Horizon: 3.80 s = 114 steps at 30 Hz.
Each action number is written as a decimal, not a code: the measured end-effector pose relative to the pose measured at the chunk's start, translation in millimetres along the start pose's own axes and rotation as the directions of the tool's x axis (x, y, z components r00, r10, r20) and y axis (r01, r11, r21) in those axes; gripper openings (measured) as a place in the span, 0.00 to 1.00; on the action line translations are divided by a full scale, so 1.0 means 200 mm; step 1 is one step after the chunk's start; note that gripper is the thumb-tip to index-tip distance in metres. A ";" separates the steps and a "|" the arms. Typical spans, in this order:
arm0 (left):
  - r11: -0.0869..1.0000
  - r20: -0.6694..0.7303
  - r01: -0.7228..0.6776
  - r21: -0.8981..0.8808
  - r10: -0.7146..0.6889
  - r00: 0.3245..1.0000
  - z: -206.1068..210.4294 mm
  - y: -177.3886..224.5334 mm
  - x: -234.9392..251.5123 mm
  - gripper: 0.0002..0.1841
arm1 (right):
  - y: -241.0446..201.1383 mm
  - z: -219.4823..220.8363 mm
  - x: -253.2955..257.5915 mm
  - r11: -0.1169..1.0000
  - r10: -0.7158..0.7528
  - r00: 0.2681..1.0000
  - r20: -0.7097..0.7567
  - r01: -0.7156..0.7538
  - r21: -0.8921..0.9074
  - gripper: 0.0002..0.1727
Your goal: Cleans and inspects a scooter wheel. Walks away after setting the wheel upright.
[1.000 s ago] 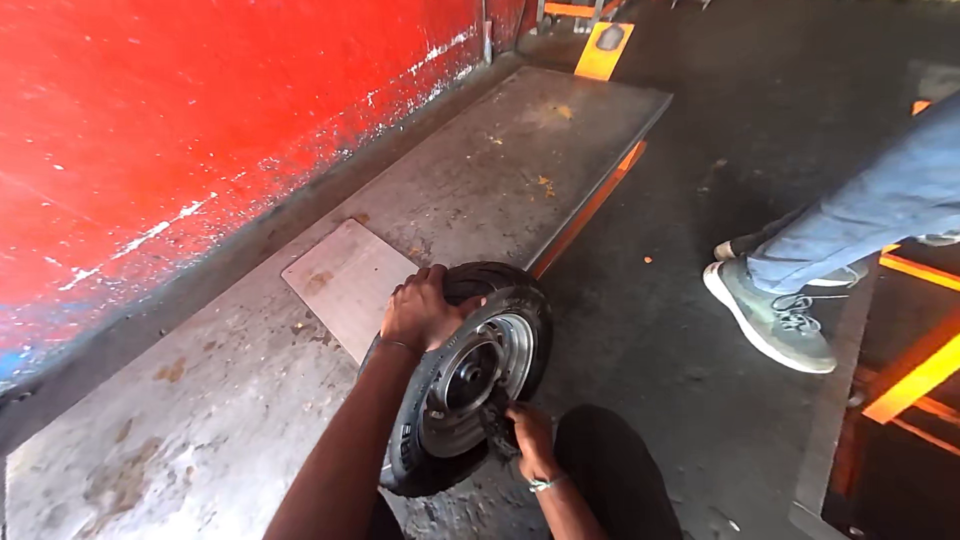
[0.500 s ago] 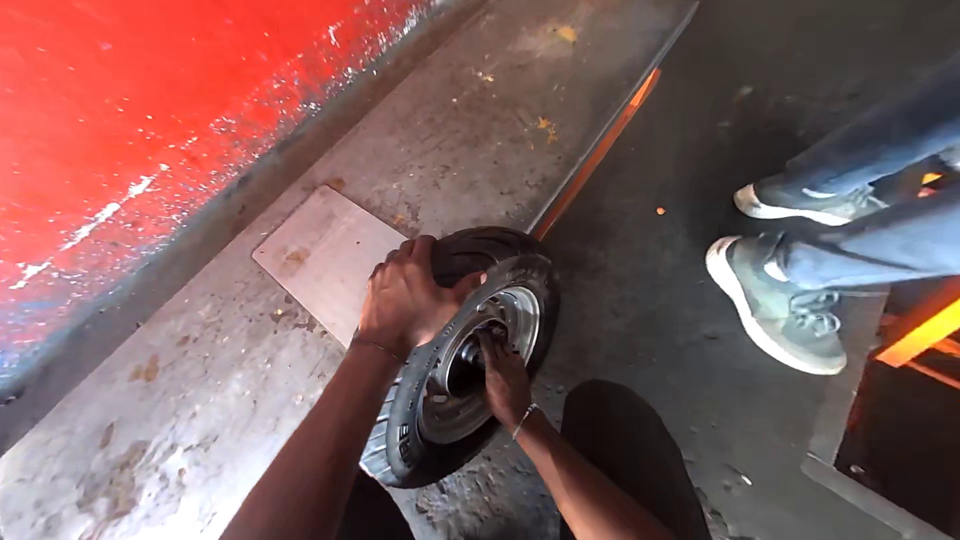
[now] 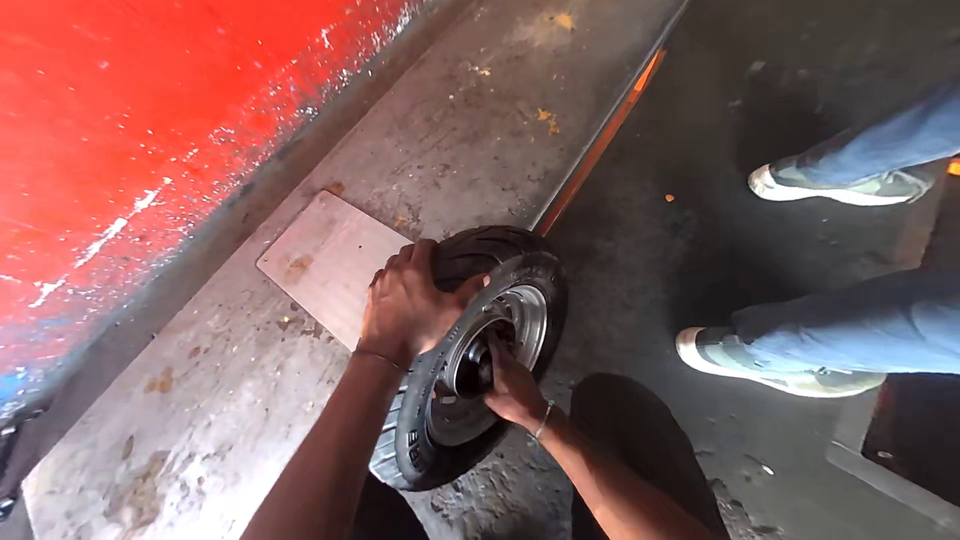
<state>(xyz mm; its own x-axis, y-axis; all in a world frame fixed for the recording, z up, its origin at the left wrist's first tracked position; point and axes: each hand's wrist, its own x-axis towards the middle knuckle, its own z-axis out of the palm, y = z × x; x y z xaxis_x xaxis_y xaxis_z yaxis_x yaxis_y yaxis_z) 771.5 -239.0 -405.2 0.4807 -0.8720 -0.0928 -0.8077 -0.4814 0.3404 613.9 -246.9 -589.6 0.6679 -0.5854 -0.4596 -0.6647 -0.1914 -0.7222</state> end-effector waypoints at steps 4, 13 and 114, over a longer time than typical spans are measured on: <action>1.000 -0.013 -0.012 0.009 0.013 1.000 0.01 0.00 0.01 0.39 | -0.04 0.05 -0.03 0.981 0.172 0.976 0.134 -0.158 -0.108 0.53; 1.000 -0.021 0.018 0.005 -0.018 1.000 0.00 0.01 0.00 0.39 | 0.09 0.02 -0.03 0.920 -0.017 0.981 0.194 -0.060 0.388 0.38; 1.000 0.012 0.016 0.001 -0.016 1.000 -0.01 0.01 0.02 0.40 | -0.14 -0.06 -0.13 0.906 0.073 0.890 0.450 0.130 -0.403 0.20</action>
<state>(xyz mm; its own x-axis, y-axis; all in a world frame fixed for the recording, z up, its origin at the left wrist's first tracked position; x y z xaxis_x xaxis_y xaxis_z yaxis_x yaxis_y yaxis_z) 773.0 -243.0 -404.3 0.4897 -0.8650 -0.1091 -0.8000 -0.4955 0.3382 611.1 -236.6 -551.4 0.6966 -0.1808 -0.6943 -0.6506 -0.5671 -0.5051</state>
